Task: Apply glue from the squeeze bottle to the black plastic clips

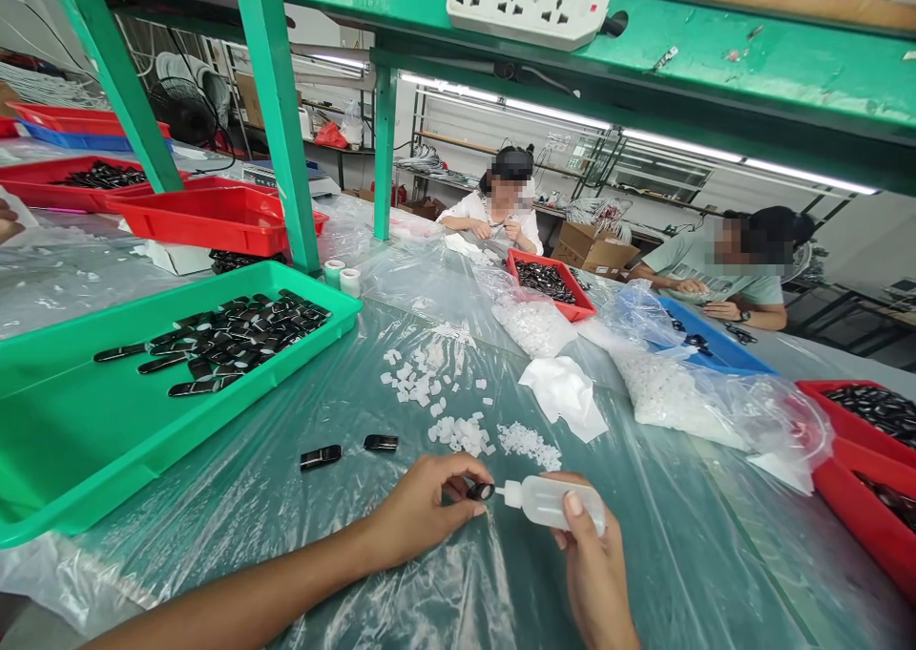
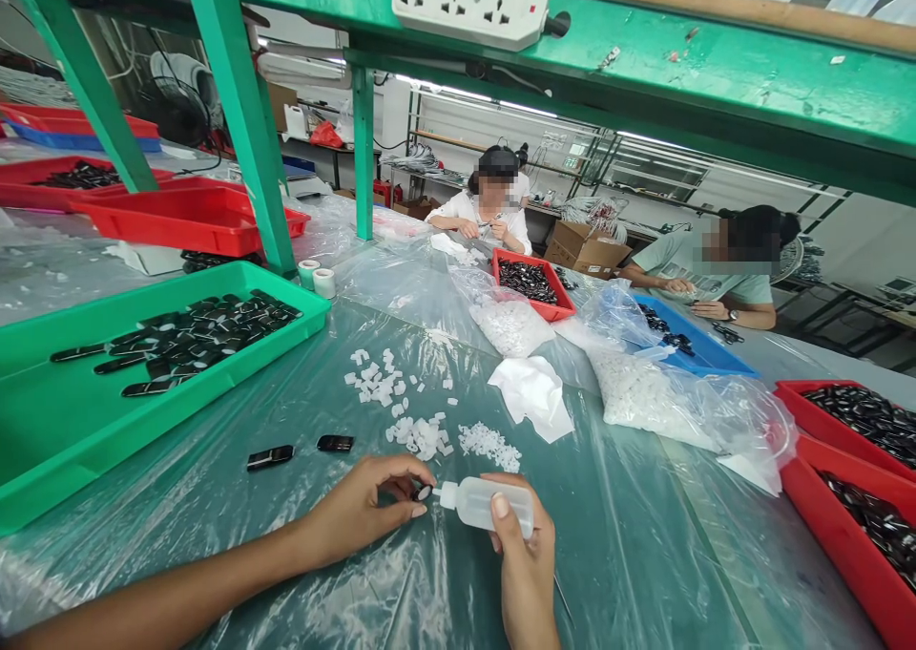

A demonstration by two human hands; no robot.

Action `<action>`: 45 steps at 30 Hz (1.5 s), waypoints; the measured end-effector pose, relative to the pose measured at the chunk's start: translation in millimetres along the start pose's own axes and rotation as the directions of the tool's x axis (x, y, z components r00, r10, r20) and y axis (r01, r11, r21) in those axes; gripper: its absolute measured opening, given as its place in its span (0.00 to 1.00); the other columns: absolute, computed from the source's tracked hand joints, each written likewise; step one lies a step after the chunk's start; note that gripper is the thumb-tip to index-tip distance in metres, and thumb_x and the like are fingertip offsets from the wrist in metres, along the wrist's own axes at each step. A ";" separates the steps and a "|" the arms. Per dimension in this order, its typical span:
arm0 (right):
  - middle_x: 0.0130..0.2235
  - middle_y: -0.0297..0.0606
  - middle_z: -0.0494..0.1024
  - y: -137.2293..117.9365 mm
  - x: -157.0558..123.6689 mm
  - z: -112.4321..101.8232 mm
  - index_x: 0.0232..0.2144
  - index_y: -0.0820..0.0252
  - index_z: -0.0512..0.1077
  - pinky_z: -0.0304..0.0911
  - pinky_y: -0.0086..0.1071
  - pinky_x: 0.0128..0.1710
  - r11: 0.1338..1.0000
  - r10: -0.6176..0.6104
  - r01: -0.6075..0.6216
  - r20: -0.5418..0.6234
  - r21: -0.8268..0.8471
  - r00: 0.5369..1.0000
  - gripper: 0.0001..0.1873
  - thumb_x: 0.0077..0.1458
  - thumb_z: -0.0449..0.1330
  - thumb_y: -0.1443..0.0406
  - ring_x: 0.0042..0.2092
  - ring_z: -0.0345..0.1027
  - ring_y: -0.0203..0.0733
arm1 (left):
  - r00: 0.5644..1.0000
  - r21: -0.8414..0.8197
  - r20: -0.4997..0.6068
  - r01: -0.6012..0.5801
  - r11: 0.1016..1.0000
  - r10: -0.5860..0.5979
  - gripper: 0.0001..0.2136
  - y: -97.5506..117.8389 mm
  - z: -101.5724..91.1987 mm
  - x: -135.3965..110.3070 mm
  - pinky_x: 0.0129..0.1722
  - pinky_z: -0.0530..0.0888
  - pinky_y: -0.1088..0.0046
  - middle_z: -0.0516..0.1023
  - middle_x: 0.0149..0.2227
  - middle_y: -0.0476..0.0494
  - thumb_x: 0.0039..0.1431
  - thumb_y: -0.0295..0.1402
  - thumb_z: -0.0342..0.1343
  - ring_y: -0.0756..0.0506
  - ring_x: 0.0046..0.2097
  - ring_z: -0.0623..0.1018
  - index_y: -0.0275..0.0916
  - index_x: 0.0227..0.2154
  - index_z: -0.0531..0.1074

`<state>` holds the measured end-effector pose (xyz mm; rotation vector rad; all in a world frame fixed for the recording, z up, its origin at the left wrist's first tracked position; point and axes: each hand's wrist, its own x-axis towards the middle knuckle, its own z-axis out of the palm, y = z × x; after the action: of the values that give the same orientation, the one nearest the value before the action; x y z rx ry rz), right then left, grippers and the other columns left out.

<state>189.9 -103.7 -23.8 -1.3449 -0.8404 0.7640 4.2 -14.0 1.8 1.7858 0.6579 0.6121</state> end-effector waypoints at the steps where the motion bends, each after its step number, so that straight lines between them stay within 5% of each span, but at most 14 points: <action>1: 0.24 0.32 0.68 -1.9 -0.8 0.5 0.33 0.59 0.71 0.52 0.25 0.21 1.000 -0.015 0.015 0.002 -0.024 1.000 0.17 0.50 0.57 0.52 0.23 0.56 0.33 | 1.000 0.003 0.003 -0.007 1.000 0.007 0.07 0.6 0.1 0.0 0.36 0.70 0.77 0.75 0.37 0.47 0.54 0.29 0.55 0.48 0.37 0.74 0.40 0.37 0.72; 12: 0.29 0.37 0.73 -19.0 -11.3 11.1 0.31 0.59 0.74 0.61 0.26 0.23 0.946 -0.249 0.242 -0.008 -0.216 0.968 0.13 0.45 0.62 0.57 0.27 0.66 0.38 | 0.998 0.189 0.002 -0.068 0.980 0.068 0.05 3.2 0.0 -1.0 0.33 0.66 0.78 0.76 0.34 0.50 0.54 0.29 0.56 0.49 0.34 0.72 0.41 0.35 0.72; 21: 0.28 0.35 0.74 -28.1 -15.2 18.0 0.29 0.59 0.74 0.60 0.26 0.23 0.948 -0.239 0.210 -0.096 -0.241 0.966 0.14 0.44 0.62 0.55 0.26 0.65 0.36 | 0.997 0.234 0.014 -0.073 0.969 0.072 0.05 5.0 -0.1 -2.2 0.33 0.66 0.77 0.75 0.35 0.48 0.55 0.31 0.54 0.48 0.35 0.73 0.41 0.35 0.71; 37: 0.28 0.37 0.74 -28.5 -16.0 16.3 0.27 0.59 0.74 0.60 0.27 0.23 0.924 -0.270 0.245 -0.047 -0.294 0.962 0.15 0.42 0.62 0.53 0.27 0.66 0.40 | 0.995 0.315 0.024 -0.095 0.944 0.092 0.05 4.9 -1.2 -2.7 0.31 0.65 0.77 0.72 0.34 0.48 0.55 0.30 0.56 0.48 0.34 0.71 0.41 0.35 0.71; 45: 0.28 0.39 0.75 -28.9 -16.3 17.1 0.28 0.60 0.75 0.63 0.29 0.24 0.914 -0.296 0.257 -0.081 -0.313 0.952 0.17 0.42 0.63 0.53 0.27 0.67 0.41 | 0.997 0.231 0.061 -0.067 0.971 0.054 0.07 5.8 -1.8 -3.1 0.31 0.68 0.77 0.72 0.38 0.45 0.57 0.34 0.53 0.48 0.35 0.71 0.40 0.38 0.71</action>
<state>166.7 -111.4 4.4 -1.4818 -1.0482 0.3324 1.6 -16.5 7.6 2.0402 0.6613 0.5420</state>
